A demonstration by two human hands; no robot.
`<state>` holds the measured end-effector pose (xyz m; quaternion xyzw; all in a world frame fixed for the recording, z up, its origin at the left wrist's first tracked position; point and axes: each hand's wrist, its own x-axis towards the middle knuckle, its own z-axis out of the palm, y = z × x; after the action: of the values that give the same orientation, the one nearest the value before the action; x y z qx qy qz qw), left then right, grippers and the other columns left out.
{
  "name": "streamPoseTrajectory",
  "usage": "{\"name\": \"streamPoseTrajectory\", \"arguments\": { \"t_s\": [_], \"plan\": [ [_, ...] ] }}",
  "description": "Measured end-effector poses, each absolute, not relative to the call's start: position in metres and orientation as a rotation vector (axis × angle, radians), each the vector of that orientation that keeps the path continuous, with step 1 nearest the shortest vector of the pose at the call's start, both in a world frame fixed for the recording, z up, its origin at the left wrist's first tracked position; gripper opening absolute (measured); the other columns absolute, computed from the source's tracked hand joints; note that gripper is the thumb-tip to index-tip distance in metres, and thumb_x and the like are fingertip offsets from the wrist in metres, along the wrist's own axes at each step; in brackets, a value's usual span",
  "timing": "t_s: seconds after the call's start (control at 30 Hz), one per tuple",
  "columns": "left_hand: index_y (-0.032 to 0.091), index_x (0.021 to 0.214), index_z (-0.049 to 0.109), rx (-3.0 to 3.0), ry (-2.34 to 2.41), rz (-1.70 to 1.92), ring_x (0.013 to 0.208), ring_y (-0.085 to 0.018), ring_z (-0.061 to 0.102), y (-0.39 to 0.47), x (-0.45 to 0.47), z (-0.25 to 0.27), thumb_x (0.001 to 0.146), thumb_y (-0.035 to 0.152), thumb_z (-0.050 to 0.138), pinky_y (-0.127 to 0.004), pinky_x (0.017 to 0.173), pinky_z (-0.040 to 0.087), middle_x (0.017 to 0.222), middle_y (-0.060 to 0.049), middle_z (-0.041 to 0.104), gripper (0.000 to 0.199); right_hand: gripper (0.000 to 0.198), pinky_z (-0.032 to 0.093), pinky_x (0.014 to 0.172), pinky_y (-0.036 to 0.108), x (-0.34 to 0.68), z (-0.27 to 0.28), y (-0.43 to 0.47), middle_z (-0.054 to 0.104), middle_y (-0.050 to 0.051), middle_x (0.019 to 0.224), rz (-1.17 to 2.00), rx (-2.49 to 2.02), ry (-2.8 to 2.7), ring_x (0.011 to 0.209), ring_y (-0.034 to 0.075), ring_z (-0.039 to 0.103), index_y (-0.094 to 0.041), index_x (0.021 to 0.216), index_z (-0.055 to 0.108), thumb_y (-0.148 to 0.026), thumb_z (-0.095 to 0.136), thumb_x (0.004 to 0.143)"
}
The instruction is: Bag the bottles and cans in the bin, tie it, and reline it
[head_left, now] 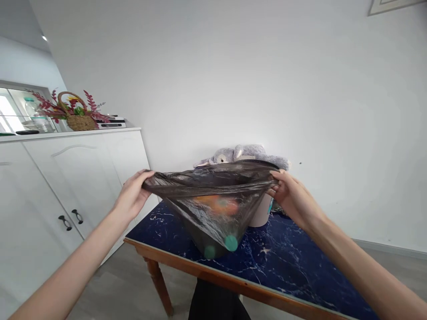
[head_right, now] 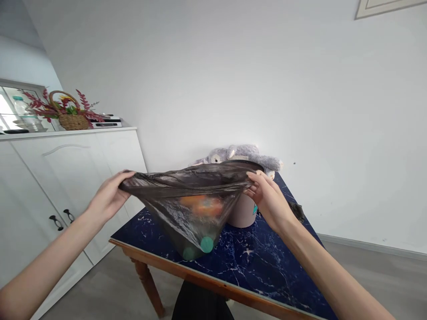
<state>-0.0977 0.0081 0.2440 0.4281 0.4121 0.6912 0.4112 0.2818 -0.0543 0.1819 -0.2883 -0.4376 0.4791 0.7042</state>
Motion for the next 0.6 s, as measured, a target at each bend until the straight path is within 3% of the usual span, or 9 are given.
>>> {"name": "streamPoseTrajectory", "arguments": {
  "t_s": [0.17, 0.27, 0.33, 0.43, 0.5, 0.6],
  "plan": [
    [0.020, 0.087, 0.068, 1.051, 1.163, 1.653, 0.070, -0.014, 0.065, -0.022, -0.110, 0.203, 0.060, 0.026, 0.095, -0.020, 0.056, 0.052, 0.082, -0.001, 0.071, 0.038, 0.021, 0.058, 0.091, 0.031, 0.298, 0.155, -0.092, 0.077, 0.000, 0.101, 1.002, -0.680, -0.824, 0.108, 0.021, 0.069, -0.027, 0.076, 0.068, -0.041, 0.083, 0.082],
    [0.022, 0.091, 0.066, 1.122, 1.213, 1.615, 0.067, -0.016, 0.063, -0.035, -0.115, 0.190, 0.060, 0.037, 0.098, -0.022, 0.050, 0.048, 0.083, -0.001, 0.070, 0.047, 0.019, 0.053, 0.109, 0.042, 0.302, 0.147, -0.105, 0.078, 0.002, 0.120, 1.035, -0.613, -0.703, 0.132, 0.027, 0.062, -0.028, 0.073, 0.069, -0.040, 0.081, 0.082],
    [0.023, 0.094, 0.066, 1.152, 1.228, 1.608, 0.069, -0.016, 0.062, -0.041, -0.116, 0.184, 0.060, 0.042, 0.098, -0.023, 0.051, 0.048, 0.083, 0.000, 0.069, 0.051, 0.014, 0.049, 0.116, 0.048, 0.301, 0.145, -0.109, 0.078, 0.003, 0.120, 1.086, -0.543, -0.624, 0.134, 0.029, 0.061, -0.029, 0.077, 0.072, -0.040, 0.080, 0.083],
    [0.024, 0.103, 0.068, 1.128, 1.245, 1.632, 0.074, -0.017, 0.064, -0.048, -0.115, 0.174, 0.061, 0.046, 0.098, -0.023, 0.057, 0.051, 0.088, -0.001, 0.070, 0.057, 0.013, 0.045, 0.120, 0.050, 0.295, 0.143, -0.111, 0.076, -0.001, 0.085, 1.135, -0.416, -0.532, 0.118, 0.027, 0.071, -0.030, 0.081, 0.072, -0.037, 0.082, 0.082],
    [0.024, 0.107, 0.070, 1.120, 1.271, 1.653, 0.084, -0.019, 0.066, -0.051, -0.112, 0.167, 0.064, 0.048, 0.097, -0.022, 0.062, 0.051, 0.097, -0.003, 0.072, 0.056, 0.016, 0.045, 0.121, 0.050, 0.291, 0.142, -0.112, 0.058, -0.008, 0.059, 1.167, -0.321, -0.522, 0.094, 0.021, 0.074, -0.030, 0.080, 0.068, -0.034, 0.083, 0.084],
    [0.025, 0.107, 0.073, 1.133, 1.279, 1.715, 0.108, -0.022, 0.067, -0.053, -0.104, 0.162, 0.070, 0.045, 0.094, -0.020, 0.073, 0.053, 0.110, -0.004, 0.072, 0.047, 0.026, 0.051, 0.113, 0.049, 0.285, 0.143, -0.112, 0.033, -0.012, 0.050, 1.207, -0.265, -0.578, 0.054, 0.011, 0.053, -0.030, 0.074, 0.060, -0.034, 0.078, 0.092]
  ]
}}
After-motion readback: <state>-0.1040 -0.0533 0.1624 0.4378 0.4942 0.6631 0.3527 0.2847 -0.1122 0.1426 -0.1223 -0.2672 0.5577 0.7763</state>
